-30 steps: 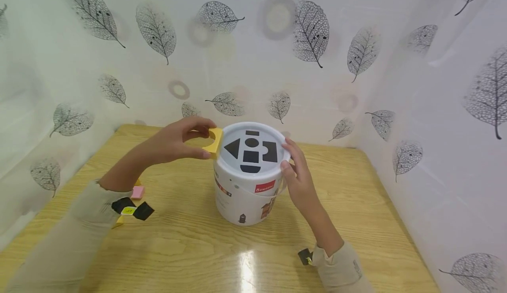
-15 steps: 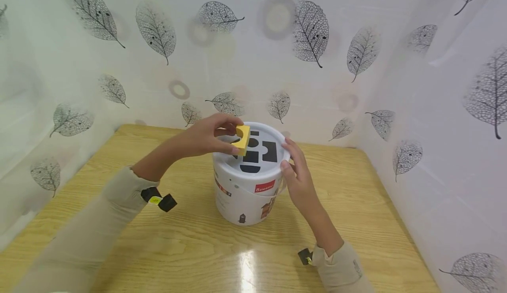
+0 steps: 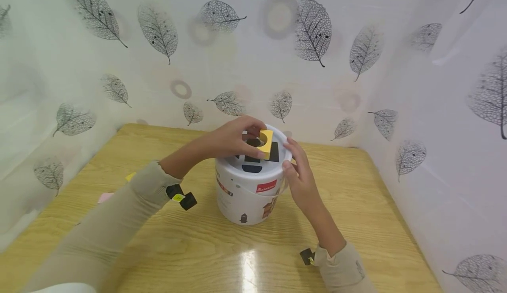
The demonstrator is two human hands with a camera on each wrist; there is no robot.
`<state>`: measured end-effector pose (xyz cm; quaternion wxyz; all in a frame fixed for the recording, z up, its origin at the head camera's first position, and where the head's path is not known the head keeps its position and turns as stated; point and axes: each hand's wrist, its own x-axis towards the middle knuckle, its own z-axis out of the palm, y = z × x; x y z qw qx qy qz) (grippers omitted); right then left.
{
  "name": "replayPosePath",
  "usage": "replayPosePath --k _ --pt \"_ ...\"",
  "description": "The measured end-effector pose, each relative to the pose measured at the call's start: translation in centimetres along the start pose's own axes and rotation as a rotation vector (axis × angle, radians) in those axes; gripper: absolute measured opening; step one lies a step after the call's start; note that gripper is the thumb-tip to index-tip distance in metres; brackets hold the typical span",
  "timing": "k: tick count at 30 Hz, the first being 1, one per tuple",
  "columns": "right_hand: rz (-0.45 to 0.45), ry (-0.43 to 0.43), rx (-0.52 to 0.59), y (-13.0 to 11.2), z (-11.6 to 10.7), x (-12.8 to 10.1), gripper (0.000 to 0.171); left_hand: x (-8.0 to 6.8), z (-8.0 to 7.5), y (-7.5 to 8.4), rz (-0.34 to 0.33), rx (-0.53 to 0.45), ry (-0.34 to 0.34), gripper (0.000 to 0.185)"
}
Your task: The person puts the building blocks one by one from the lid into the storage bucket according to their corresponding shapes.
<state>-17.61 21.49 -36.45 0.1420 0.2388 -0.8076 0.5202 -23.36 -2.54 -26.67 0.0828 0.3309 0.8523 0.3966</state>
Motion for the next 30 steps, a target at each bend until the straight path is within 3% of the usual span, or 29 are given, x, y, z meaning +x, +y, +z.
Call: replayPosePath --k 7,17,30 --pt "0.027 -0.014 -0.003 0.0 0.0 0.0 0.046 0.6 0.4 0.6 -0.022 0.046 -0.034 0.077" --pt "0.008 -0.006 0.041 0.6 0.0 0.0 0.045 1.2 0.9 0.7 0.0 0.107 -0.023 0.076" --pt "0.006 -0.006 0.027 0.6 0.0 -0.1 0.045 0.8 1.2 1.4 -0.041 0.186 -0.012 0.076"
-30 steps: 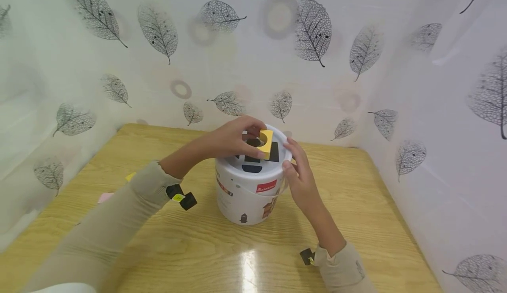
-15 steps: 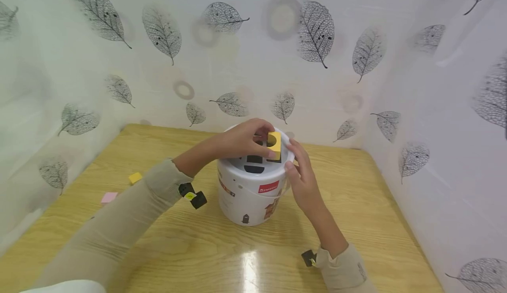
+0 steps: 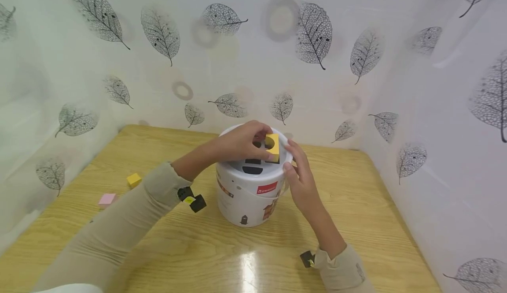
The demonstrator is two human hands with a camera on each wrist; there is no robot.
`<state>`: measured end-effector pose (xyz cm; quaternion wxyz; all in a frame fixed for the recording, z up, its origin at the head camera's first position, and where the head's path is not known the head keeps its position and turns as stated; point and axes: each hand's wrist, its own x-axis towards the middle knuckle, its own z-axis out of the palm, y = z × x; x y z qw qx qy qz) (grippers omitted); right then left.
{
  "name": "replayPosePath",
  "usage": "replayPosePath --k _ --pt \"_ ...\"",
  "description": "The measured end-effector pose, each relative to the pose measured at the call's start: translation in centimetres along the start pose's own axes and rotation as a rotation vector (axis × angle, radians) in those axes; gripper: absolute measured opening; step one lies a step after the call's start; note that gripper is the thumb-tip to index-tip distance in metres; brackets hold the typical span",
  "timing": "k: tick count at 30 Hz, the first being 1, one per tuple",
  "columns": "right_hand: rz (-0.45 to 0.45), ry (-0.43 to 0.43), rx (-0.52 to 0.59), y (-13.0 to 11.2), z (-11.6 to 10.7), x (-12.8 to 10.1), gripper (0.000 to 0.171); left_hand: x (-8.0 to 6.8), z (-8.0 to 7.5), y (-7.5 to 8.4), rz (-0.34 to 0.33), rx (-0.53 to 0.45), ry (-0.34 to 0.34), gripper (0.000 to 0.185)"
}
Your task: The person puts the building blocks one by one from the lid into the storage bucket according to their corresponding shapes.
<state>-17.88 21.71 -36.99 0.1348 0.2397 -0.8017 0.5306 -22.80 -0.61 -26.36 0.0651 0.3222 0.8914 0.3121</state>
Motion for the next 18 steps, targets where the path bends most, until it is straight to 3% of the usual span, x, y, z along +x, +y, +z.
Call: replayPosePath --k 18 --pt "-0.007 -0.002 0.013 -0.06 -0.02 -0.05 0.046 -0.45 0.26 0.0 0.006 0.05 0.014 0.071"
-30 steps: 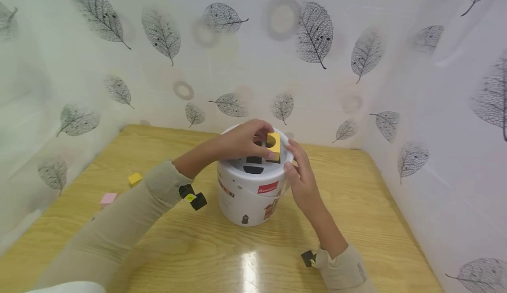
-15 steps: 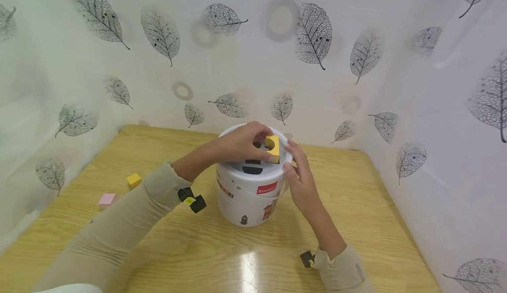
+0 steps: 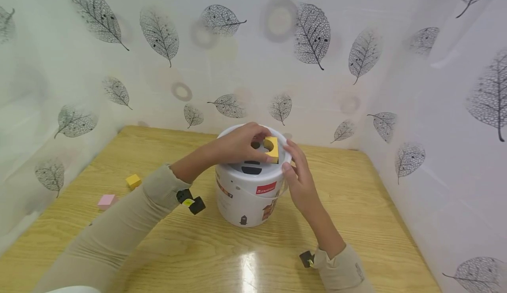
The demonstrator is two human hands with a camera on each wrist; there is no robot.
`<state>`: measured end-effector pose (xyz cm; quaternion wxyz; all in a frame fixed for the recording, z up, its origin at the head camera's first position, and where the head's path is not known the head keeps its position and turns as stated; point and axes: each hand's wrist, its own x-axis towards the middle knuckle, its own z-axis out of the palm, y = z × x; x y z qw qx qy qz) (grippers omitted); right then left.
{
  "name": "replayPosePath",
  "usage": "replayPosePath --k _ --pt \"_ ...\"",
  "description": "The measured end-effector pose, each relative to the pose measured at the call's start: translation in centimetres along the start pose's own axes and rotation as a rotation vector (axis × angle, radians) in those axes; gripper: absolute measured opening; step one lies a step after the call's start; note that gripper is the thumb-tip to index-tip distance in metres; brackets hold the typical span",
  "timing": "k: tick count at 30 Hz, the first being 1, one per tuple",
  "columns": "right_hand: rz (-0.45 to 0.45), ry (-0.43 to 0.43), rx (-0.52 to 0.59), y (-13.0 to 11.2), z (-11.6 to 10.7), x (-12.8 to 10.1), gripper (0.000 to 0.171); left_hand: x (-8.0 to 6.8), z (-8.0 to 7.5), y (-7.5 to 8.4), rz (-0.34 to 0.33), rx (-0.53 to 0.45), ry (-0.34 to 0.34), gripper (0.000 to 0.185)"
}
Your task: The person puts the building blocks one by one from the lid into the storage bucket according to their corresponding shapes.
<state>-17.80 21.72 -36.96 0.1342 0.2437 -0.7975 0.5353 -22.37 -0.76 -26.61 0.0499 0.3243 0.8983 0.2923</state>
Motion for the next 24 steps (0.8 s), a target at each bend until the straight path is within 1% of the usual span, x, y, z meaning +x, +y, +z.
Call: replayPosePath --k 6,10,13,18,24 --pt "-0.029 0.005 0.005 -0.1 0.1 0.0 0.046 -0.2 -0.1 0.0 -0.002 -0.026 0.008 0.068" --pt "-0.031 0.007 -0.009 -0.1 0.1 0.0 0.045 -0.4 -0.3 -0.6 0.01 -0.097 0.022 0.062" --pt "-0.029 0.011 -0.016 -0.1 0.1 0.0 0.045 -1.0 -0.6 -1.2 0.027 -0.151 0.054 0.059" --pt "-0.038 0.015 -0.006 -0.2 0.2 0.0 0.045 -2.8 -1.4 -2.3 0.049 -0.209 0.146 0.055" --pt "-0.031 0.028 -0.01 -0.1 0.2 -0.1 0.045 -5.8 -2.3 -4.7 0.051 -0.278 0.254 0.053"
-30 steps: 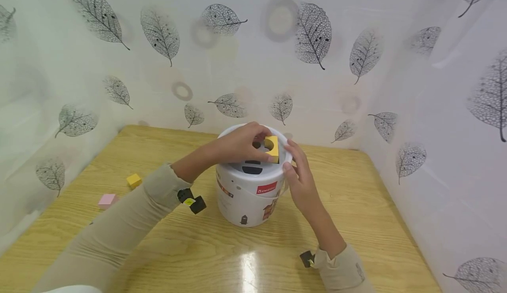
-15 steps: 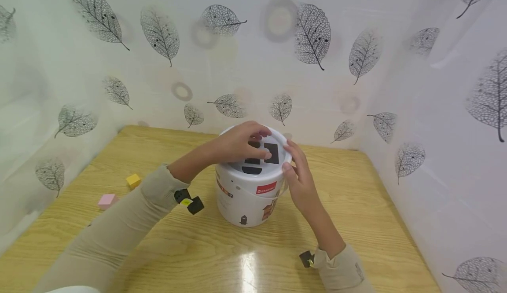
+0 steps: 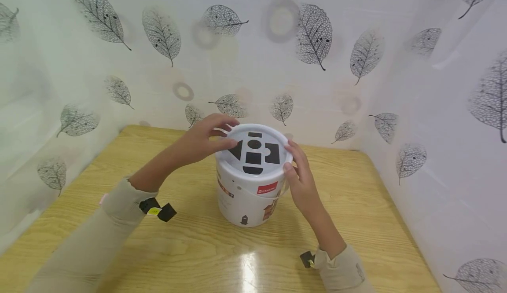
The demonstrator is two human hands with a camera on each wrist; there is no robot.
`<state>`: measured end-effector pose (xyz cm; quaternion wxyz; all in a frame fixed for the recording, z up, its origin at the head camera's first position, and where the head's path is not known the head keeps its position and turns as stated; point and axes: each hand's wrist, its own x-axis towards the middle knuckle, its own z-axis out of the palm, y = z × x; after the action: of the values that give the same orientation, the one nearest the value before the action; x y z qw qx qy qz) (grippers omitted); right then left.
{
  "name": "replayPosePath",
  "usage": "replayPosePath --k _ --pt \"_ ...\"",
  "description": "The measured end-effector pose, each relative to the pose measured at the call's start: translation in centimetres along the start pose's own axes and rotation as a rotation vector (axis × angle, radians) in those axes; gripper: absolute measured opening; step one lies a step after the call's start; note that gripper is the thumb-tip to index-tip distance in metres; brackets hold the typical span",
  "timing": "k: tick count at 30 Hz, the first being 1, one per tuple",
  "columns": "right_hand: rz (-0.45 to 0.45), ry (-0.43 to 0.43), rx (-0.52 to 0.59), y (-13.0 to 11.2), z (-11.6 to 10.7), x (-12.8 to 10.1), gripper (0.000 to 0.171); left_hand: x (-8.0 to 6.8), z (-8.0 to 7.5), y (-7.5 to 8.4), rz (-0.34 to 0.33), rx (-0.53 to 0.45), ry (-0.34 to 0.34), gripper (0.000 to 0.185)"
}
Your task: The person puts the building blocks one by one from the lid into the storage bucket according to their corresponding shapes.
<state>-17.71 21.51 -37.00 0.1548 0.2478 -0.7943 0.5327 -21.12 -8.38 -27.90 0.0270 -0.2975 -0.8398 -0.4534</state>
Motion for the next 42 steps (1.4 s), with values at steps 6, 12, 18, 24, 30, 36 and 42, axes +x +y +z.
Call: replayPosePath --k 6,12,18,24,30,36,42 --pt "0.004 0.012 0.006 0.0 0.1 0.0 0.045 -2.9 -2.7 -2.4 -0.065 -0.008 0.065 0.054" --pt "-0.009 0.011 0.003 0.0 0.1 0.1 0.045 -5.8 -5.0 -4.9 -0.124 0.008 0.075 0.055" --pt "-0.025 0.002 -0.011 0.0 0.0 0.2 0.045 -9.0 -6.6 -7.5 -0.216 0.039 0.072 0.055" --pt "-0.027 0.016 0.005 -0.2 0.0 0.3 0.045 -12.4 -7.3 -9.6 -0.272 0.059 0.084 0.053" --pt "-0.03 0.017 0.013 -0.2 0.0 0.3 0.045 -15.2 -7.2 -11.5 -0.322 0.083 0.073 0.056" --pt "-0.024 0.011 0.018 -0.1 0.1 0.2 0.045 -17.6 -6.9 -12.8 -0.361 0.104 0.052 0.059" --pt "-0.015 0.009 0.014 -0.1 0.1 0.1 0.045 -19.5 -6.6 -13.4 -0.409 0.138 0.035 0.058"
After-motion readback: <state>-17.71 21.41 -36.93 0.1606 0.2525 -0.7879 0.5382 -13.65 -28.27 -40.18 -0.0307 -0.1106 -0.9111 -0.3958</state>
